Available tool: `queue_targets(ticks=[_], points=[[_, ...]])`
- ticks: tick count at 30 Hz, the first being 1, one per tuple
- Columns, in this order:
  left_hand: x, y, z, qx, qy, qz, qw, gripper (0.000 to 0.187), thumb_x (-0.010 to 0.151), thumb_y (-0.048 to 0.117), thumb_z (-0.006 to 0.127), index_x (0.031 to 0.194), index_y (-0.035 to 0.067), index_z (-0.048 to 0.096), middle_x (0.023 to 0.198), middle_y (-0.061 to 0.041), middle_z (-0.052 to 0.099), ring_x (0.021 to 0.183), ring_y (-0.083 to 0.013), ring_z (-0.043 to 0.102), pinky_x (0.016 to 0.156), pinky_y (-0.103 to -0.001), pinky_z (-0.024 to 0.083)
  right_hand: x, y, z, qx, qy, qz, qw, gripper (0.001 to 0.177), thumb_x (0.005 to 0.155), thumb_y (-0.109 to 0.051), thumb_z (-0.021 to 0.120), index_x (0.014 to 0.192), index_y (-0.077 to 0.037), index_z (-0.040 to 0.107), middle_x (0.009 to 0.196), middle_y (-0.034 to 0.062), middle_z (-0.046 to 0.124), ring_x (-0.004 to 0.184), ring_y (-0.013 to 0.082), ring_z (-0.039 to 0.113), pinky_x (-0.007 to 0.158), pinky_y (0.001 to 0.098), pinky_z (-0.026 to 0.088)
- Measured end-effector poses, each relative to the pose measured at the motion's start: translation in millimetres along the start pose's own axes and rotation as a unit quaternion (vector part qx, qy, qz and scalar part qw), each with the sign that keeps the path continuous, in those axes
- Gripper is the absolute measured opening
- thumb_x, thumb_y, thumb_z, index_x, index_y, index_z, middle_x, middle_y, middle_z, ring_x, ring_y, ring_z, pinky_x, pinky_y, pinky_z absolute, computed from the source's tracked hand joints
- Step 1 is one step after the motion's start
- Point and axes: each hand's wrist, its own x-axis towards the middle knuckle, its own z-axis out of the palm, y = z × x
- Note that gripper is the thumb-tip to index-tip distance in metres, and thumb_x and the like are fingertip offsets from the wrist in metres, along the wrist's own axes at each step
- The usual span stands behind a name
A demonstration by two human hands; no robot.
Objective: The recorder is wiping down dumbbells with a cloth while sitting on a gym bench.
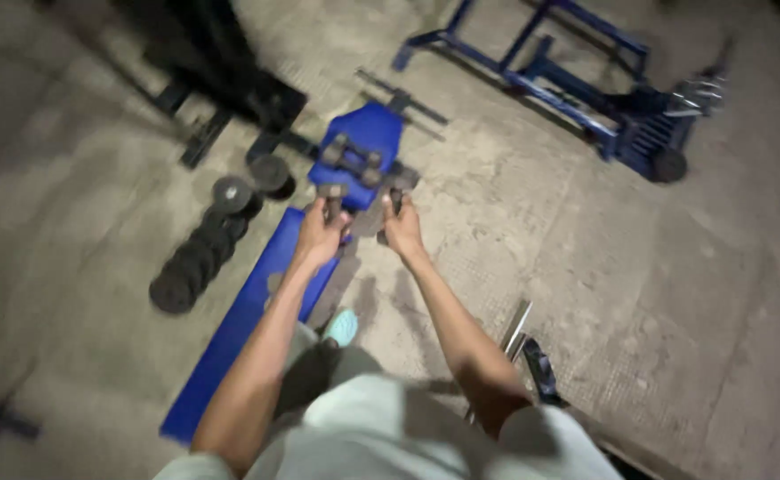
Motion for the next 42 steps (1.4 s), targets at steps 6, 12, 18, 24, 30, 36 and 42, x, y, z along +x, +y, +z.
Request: queue_targets(ticks=[6,12,18,24,30,36,42], points=[[-27,13,2,-0.038,0.094,-0.013,0.995,0.034,0.094,0.011,0.068,0.125,0.005,0.055,0.088,-0.005,0.071,0.071,-0.0123,0.069,0.062,-0.031,0.055,-33,-28,-15,0.062,-0.109,-0.021,0.992,0.026,0.104,-0.030,0.060,0.105,-0.004,0.056,0.073,0.0020,0.060,0.059,0.0113,0.058,0.054,0.0315,0.051],[-86,6,40,-0.145,0.110,-0.015,0.983,0.035,0.093,0.007,0.066,0.126,0.004,0.055,0.098,-0.006,0.070,0.071,-0.0116,0.067,0.062,-0.029,0.054,-72,-22,-69,0.022,-0.135,-0.020,0.990,0.027,0.103,-0.030,0.061,0.107,-0.004,0.055,0.071,0.0027,0.061,0.058,0.0127,0.060,0.054,0.0329,0.051],[-84,-58,101,-0.096,0.126,0.019,0.987,0.032,0.097,0.008,0.068,0.127,0.004,0.058,0.100,-0.009,0.072,0.077,-0.0101,0.067,0.066,-0.029,0.057,-75,24,-121,-0.077,-0.141,-0.083,0.984,0.032,0.104,-0.033,0.062,0.110,-0.002,0.057,0.076,0.0083,0.065,0.065,0.0171,0.065,0.063,0.0367,0.054],[-34,-66,168,-0.255,0.139,-0.068,0.954,0.029,0.096,0.012,0.061,0.122,0.007,0.050,0.094,-0.008,0.072,0.069,-0.0181,0.064,0.062,-0.036,0.056,-11,66,-165,-0.104,-0.187,-0.088,0.973,0.034,0.100,-0.029,0.061,0.113,0.002,0.056,0.081,0.0135,0.065,0.068,0.0232,0.065,0.064,0.0406,0.054],[10,-20,221,0.032,0.183,-0.160,0.970,0.021,0.105,0.021,0.064,0.116,0.003,0.058,0.088,-0.011,0.068,0.075,-0.0196,0.065,0.069,-0.036,0.052,80,54,-200,-0.133,-0.238,-0.028,0.962,0.034,0.101,-0.030,0.062,0.119,-0.001,0.058,0.078,0.0161,0.068,0.069,0.0262,0.068,0.069,0.0433,0.055],[58,-14,249,-0.243,0.231,-0.104,0.936,0.030,0.092,0.006,0.058,0.122,0.008,0.052,0.091,-0.003,0.068,0.071,-0.0159,0.066,0.059,-0.036,0.056,146,63,-196,-0.168,-0.246,-0.066,0.952,0.034,0.098,-0.027,0.062,0.121,-0.002,0.058,0.082,0.0166,0.069,0.074,0.0308,0.069,0.070,0.0457,0.054],[127,-53,252,-0.156,0.295,-0.070,0.940,0.030,0.095,0.002,0.057,0.125,0.005,0.055,0.093,-0.009,0.073,0.072,-0.0159,0.070,0.062,-0.032,0.056,198,77,-154,-0.168,-0.287,-0.035,0.942,0.033,0.099,-0.029,0.061,0.120,-0.004,0.058,0.079,0.0166,0.070,0.068,0.0296,0.070,0.067,0.0440,0.056]])
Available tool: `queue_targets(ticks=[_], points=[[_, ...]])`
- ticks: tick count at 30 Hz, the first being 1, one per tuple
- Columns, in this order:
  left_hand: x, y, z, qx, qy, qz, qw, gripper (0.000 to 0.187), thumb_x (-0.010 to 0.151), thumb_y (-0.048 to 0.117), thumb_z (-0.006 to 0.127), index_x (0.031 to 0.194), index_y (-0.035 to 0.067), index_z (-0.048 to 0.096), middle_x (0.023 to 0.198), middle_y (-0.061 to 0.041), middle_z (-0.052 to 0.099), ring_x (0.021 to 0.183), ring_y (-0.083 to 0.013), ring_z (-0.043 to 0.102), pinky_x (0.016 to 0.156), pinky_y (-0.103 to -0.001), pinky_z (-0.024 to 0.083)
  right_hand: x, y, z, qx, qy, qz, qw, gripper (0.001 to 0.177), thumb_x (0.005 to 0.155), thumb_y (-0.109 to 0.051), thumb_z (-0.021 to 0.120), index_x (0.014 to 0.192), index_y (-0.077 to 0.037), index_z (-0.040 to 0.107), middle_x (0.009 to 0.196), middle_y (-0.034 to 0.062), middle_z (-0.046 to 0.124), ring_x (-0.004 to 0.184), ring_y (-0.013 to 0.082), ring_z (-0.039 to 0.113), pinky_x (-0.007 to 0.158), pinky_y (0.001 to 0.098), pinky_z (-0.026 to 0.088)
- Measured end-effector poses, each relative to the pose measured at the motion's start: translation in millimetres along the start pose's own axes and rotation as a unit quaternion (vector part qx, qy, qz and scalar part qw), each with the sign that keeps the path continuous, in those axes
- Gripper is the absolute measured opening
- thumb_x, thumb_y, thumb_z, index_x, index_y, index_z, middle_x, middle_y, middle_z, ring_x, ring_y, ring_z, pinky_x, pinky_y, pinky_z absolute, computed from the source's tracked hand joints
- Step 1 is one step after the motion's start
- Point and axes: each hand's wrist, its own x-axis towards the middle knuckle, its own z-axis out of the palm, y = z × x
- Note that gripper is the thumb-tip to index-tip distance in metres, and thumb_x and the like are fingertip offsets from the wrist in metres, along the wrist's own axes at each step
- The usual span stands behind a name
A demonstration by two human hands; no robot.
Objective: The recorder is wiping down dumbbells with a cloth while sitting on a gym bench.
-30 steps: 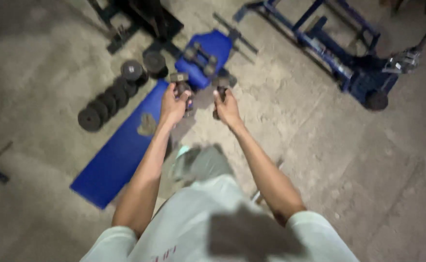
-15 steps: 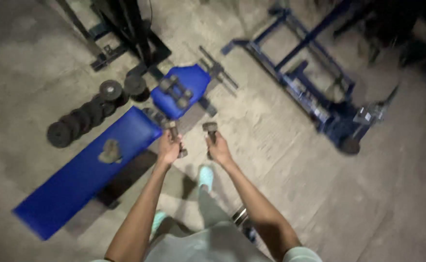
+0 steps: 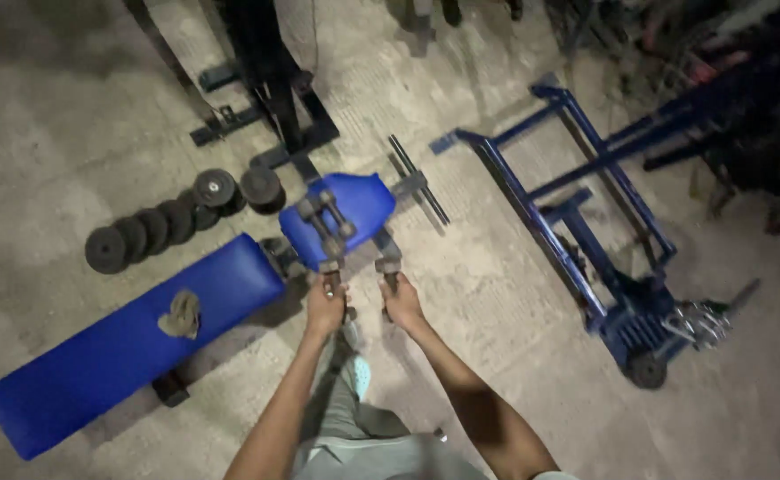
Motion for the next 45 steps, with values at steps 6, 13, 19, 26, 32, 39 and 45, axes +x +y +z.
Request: queue_targets(ticks=[6,13,19,26,32,39,45], points=[[68,-13,30,-0.150,0.013,-0.073,0.986,0.031,0.092,0.007,0.063,0.121,0.004,0.053,0.092,-0.003,0.068,0.071,-0.0138,0.065,0.062,-0.033,0.055,75,2,5,0.004,-0.034,0.037,0.999,0.031,0.098,-0.029,0.064,0.117,-0.004,0.060,0.074,0.0112,0.070,0.061,0.0210,0.069,0.059,0.0376,0.054],[141,-24,62,-0.004,0.083,-0.023,0.996,0.022,0.096,0.009,0.071,0.108,0.000,0.055,0.081,-0.009,0.062,0.069,-0.0159,0.062,0.061,-0.033,0.053,199,112,48,0.116,-0.083,-0.013,0.990,0.015,0.088,-0.007,0.060,0.102,-0.004,0.059,0.072,0.0052,0.060,0.058,0.0182,0.060,0.050,0.0358,0.049],[190,-55,109,-0.014,0.099,-0.109,0.989,0.027,0.093,0.010,0.069,0.116,0.002,0.057,0.080,-0.012,0.065,0.068,-0.0212,0.063,0.062,-0.039,0.052,303,199,68,0.058,-0.169,-0.020,0.984,0.011,0.101,-0.017,0.064,0.103,-0.007,0.059,0.076,0.0013,0.057,0.066,0.0166,0.055,0.058,0.0339,0.045],[260,-88,138,0.132,0.217,-0.136,0.958,0.038,0.082,0.020,0.081,0.115,0.006,0.069,0.089,-0.019,0.076,0.085,-0.0339,0.075,0.079,-0.045,0.056,386,244,93,0.014,-0.217,-0.040,0.975,0.014,0.091,-0.018,0.065,0.098,-0.006,0.068,0.074,0.0053,0.068,0.064,0.0192,0.066,0.057,0.0377,0.052],[297,-82,149,0.166,0.260,-0.158,0.938,0.046,0.073,0.020,0.087,0.114,0.008,0.071,0.094,-0.020,0.076,0.090,-0.0374,0.074,0.082,-0.047,0.056,428,246,115,0.035,-0.231,-0.012,0.972,0.033,0.095,-0.038,0.057,0.092,-0.006,0.064,0.068,0.0122,0.066,0.060,0.0232,0.066,0.055,0.0413,0.052],[315,-94,160,0.192,0.261,-0.220,0.920,0.047,0.078,0.022,0.082,0.122,0.013,0.070,0.097,-0.020,0.076,0.096,-0.0385,0.073,0.086,-0.049,0.056,445,207,113,-0.027,-0.173,0.001,0.985,0.054,0.099,-0.057,0.054,0.089,-0.007,0.072,0.067,0.0075,0.071,0.061,0.0208,0.068,0.060,0.0396,0.054],[320,-104,167,0.213,0.288,-0.225,0.906,0.048,0.077,0.023,0.083,0.122,0.013,0.070,0.104,-0.023,0.074,0.100,-0.0425,0.070,0.086,-0.051,0.055,441,177,105,-0.076,-0.217,0.051,0.972,0.054,0.092,-0.062,0.060,0.090,-0.009,0.070,0.075,0.0104,0.074,0.070,0.0274,0.074,0.065,0.0397,0.057]])
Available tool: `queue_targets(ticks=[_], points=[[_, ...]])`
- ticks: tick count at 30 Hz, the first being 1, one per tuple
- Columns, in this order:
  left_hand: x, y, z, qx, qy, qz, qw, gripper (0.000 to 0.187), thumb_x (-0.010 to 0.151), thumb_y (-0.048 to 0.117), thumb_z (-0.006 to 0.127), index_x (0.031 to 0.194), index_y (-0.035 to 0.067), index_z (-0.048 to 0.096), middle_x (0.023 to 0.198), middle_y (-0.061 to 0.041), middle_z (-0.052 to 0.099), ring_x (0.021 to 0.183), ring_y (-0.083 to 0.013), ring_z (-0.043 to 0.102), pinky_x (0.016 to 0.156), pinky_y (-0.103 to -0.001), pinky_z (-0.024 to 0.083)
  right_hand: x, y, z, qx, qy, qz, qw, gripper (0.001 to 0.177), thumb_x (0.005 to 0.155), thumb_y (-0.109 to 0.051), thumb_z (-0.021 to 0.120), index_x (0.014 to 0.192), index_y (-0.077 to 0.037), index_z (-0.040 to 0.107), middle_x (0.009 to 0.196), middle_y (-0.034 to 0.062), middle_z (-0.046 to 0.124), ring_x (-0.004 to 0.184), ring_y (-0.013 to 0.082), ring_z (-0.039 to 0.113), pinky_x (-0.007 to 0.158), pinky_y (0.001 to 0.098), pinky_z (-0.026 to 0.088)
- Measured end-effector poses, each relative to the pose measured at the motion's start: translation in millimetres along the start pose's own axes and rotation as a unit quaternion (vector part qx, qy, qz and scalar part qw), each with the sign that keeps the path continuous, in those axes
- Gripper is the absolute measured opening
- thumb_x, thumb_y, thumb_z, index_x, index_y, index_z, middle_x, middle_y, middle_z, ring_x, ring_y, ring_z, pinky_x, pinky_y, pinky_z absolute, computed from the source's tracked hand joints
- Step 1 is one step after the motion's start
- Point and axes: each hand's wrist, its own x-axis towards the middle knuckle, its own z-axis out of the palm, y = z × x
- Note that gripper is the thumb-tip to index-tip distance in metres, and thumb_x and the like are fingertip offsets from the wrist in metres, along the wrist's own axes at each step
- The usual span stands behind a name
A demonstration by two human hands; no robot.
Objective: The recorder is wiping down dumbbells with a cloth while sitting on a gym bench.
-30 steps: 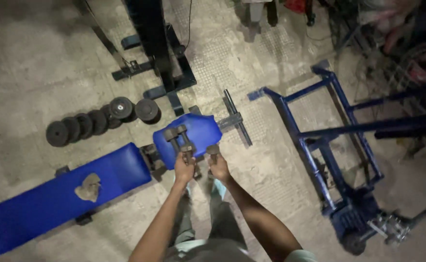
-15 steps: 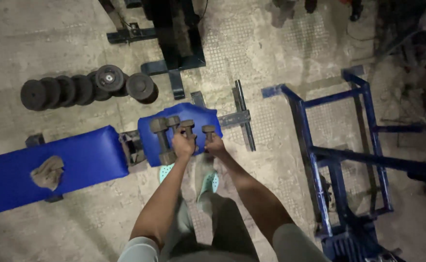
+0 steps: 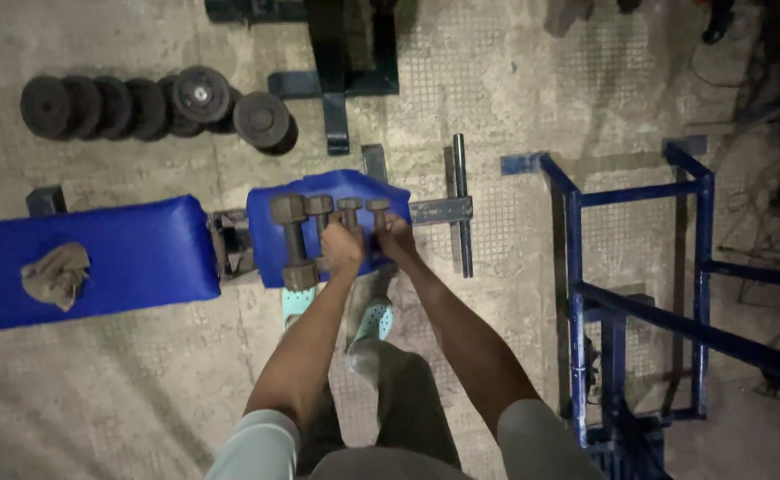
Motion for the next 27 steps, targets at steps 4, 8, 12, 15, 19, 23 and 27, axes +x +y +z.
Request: queue_targets(ticks=[4,8,12,15,19,23,27], points=[[10,-10,15,0.050,-0.019,-0.021,0.998,0.045,0.083,0.028,0.082,0.121,0.009,0.069,0.106,-0.025,0.073,0.102,-0.0444,0.070,0.088,-0.052,0.056,17,10,8,-0.065,0.044,-0.064,0.995,0.051,0.089,-0.059,0.065,0.089,-0.009,0.073,0.078,0.0141,0.073,0.076,0.0312,0.073,0.070,0.0428,0.056],[2,-4,8,0.038,-0.015,-0.023,0.999,0.038,0.084,0.024,0.077,0.119,0.011,0.071,0.107,-0.024,0.072,0.101,-0.0454,0.069,0.086,-0.055,0.055,9,5,4,-0.124,0.033,-0.078,0.989,0.040,0.089,-0.049,0.063,0.094,-0.012,0.077,0.082,0.0146,0.072,0.077,0.0330,0.070,0.069,0.0446,0.054],[-6,-11,-6,0.025,-0.009,0.004,1.000,0.038,0.087,0.023,0.074,0.121,0.007,0.070,0.112,-0.024,0.071,0.103,-0.0447,0.069,0.087,-0.053,0.055,-2,-5,0,-0.084,-0.006,-0.082,0.993,0.042,0.090,-0.049,0.065,0.095,-0.009,0.074,0.078,0.0161,0.073,0.075,0.0335,0.073,0.070,0.0446,0.055],[-8,-34,-35,-0.113,0.156,0.159,0.968,0.033,0.087,0.015,0.073,0.117,0.002,0.069,0.115,-0.021,0.071,0.110,-0.0390,0.066,0.099,-0.046,0.051,1,-4,-6,-0.084,-0.030,-0.128,0.988,0.038,0.082,-0.038,0.070,0.106,-0.010,0.072,0.079,0.0165,0.073,0.077,0.0336,0.074,0.070,0.0442,0.056],[0,-57,-88,-0.072,0.199,0.113,0.971,0.034,0.082,0.012,0.078,0.112,-0.001,0.068,0.111,-0.022,0.068,0.108,-0.0401,0.063,0.098,-0.047,0.048,20,32,6,-0.148,0.042,-0.202,0.967,0.042,0.081,-0.037,0.077,0.109,-0.006,0.070,0.078,0.0162,0.073,0.080,0.0336,0.072,0.074,0.0428,0.056],[20,-109,-75,-0.087,0.138,0.082,0.983,0.049,0.074,0.013,0.084,0.117,-0.001,0.066,0.105,-0.022,0.068,0.100,-0.0398,0.064,0.091,-0.046,0.050,6,26,12,-0.142,0.084,-0.204,0.965,0.031,0.087,-0.035,0.076,0.103,-0.009,0.073,0.088,0.0156,0.074,0.085,0.0349,0.072,0.076,0.0440,0.056],[26,-121,-63,-0.103,0.047,0.059,0.992,0.050,0.076,0.013,0.081,0.125,0.005,0.069,0.106,-0.020,0.073,0.099,-0.0370,0.070,0.089,-0.044,0.053,-4,16,8,-0.082,0.072,-0.097,0.989,0.029,0.089,-0.032,0.069,0.108,-0.011,0.072,0.088,0.0158,0.074,0.084,0.0332,0.074,0.076,0.0430,0.057]])
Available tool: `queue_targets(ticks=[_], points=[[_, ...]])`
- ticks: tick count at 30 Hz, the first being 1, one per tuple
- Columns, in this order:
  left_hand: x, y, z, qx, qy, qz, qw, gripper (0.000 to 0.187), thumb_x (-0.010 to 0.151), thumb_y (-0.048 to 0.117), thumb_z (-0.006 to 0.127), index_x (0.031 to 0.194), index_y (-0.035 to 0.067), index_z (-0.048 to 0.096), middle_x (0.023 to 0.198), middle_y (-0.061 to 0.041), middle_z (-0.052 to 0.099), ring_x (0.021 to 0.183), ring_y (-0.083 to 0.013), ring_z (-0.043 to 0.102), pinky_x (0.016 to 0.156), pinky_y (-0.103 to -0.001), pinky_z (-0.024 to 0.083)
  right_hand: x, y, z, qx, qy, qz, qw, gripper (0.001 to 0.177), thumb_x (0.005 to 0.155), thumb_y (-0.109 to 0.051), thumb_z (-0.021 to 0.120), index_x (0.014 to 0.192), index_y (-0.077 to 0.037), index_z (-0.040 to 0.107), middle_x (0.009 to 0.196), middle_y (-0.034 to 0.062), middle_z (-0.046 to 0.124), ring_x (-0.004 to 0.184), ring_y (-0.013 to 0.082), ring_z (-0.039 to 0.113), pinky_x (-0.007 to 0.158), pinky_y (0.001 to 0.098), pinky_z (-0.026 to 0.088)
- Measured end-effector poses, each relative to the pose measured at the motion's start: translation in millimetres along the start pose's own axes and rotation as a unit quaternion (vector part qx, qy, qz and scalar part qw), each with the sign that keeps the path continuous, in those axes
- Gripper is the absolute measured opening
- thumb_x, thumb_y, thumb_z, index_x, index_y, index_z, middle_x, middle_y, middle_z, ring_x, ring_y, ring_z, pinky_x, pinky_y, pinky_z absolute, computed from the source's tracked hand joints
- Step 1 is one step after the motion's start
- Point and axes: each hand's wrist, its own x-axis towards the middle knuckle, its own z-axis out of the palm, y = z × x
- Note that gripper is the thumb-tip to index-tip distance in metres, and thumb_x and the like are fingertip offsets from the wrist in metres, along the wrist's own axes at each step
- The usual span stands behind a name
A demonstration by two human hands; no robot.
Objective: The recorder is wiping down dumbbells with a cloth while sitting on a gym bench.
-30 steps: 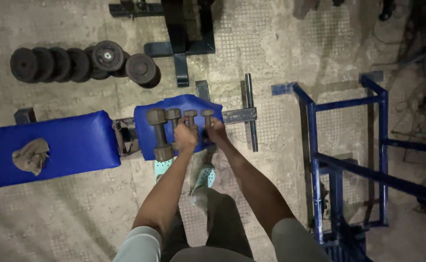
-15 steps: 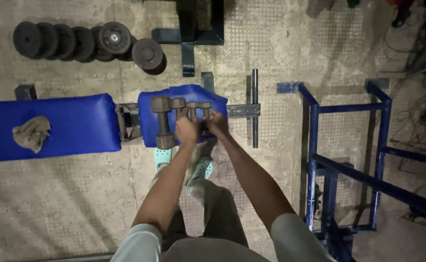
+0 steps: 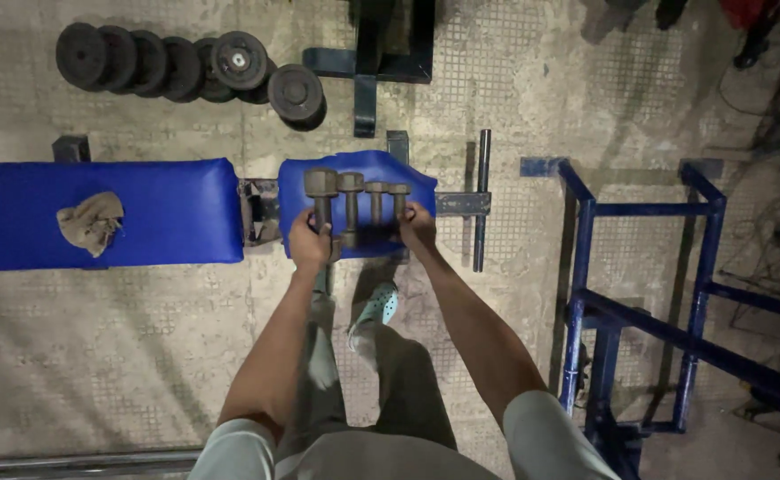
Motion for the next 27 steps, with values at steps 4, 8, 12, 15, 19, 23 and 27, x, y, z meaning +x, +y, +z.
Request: queue_targets(ticks=[4,8,12,15,19,23,27], points=[[-13,10,-15,-0.010,-0.018,0.008,1.000,0.051,0.080,0.017,0.081,0.127,0.005,0.069,0.111,-0.022,0.072,0.104,-0.0384,0.069,0.091,-0.044,0.053,3,37,-2,-0.039,0.012,-0.157,0.987,0.030,0.101,-0.024,0.057,0.123,-0.012,0.074,0.106,0.0177,0.075,0.096,0.0352,0.072,0.083,0.0422,0.057],[-21,19,-24,0.025,0.003,0.045,0.999,0.062,0.081,0.025,0.083,0.131,-0.006,0.063,0.117,-0.031,0.067,0.111,-0.0458,0.063,0.098,-0.048,0.048,-4,19,-19,-0.005,-0.026,-0.127,0.992,0.044,0.093,-0.023,0.066,0.133,-0.004,0.063,0.107,0.0182,0.074,0.096,0.0302,0.073,0.084,0.0399,0.056],[-40,20,-45,0.029,0.034,0.021,0.999,0.061,0.082,0.028,0.080,0.129,-0.008,0.062,0.122,-0.032,0.066,0.116,-0.0461,0.062,0.105,-0.048,0.047,-29,-6,-43,-0.003,0.028,-0.106,0.994,0.045,0.089,-0.015,0.072,0.130,-0.001,0.063,0.115,0.0192,0.071,0.107,0.0312,0.069,0.093,0.0395,0.054],[-28,2,-43,0.029,0.093,0.053,0.994,0.056,0.083,0.025,0.080,0.127,-0.007,0.063,0.120,-0.030,0.067,0.113,-0.0466,0.062,0.102,-0.050,0.047,-36,-42,-49,-0.051,0.094,-0.135,0.985,0.038,0.085,-0.013,0.076,0.119,-0.001,0.066,0.104,0.0190,0.070,0.100,0.0330,0.068,0.091,0.0415,0.053],[-35,0,-63,0.015,0.153,0.114,0.981,0.049,0.087,0.021,0.077,0.126,-0.005,0.063,0.116,-0.029,0.067,0.109,-0.0468,0.062,0.099,-0.051,0.047,-68,-120,0,0.002,0.094,-0.150,0.984,0.026,0.090,-0.012,0.070,0.115,-0.004,0.068,0.098,0.0160,0.070,0.094,0.0310,0.069,0.089,0.0408,0.056],[-14,-2,-97,-0.066,0.199,0.101,0.973,0.040,0.089,0.020,0.073,0.120,-0.003,0.064,0.110,-0.024,0.067,0.106,-0.0431,0.063,0.097,-0.049,0.049,-95,-217,67,0.046,0.031,-0.234,0.971,0.026,0.089,-0.010,0.070,0.114,-0.004,0.067,0.100,0.0148,0.069,0.092,0.0298,0.068,0.086,0.0400,0.054],[20,-34,-159,-0.083,0.270,0.045,0.958,0.041,0.087,0.019,0.073,0.121,-0.003,0.065,0.113,-0.024,0.066,0.108,-0.0434,0.061,0.098,-0.049,0.048,-117,-305,116,0.060,-0.057,-0.256,0.963,0.022,0.095,-0.014,0.069,0.115,-0.004,0.067,0.098,0.0142,0.070,0.092,0.0289,0.069,0.086,0.0390,0.055]])
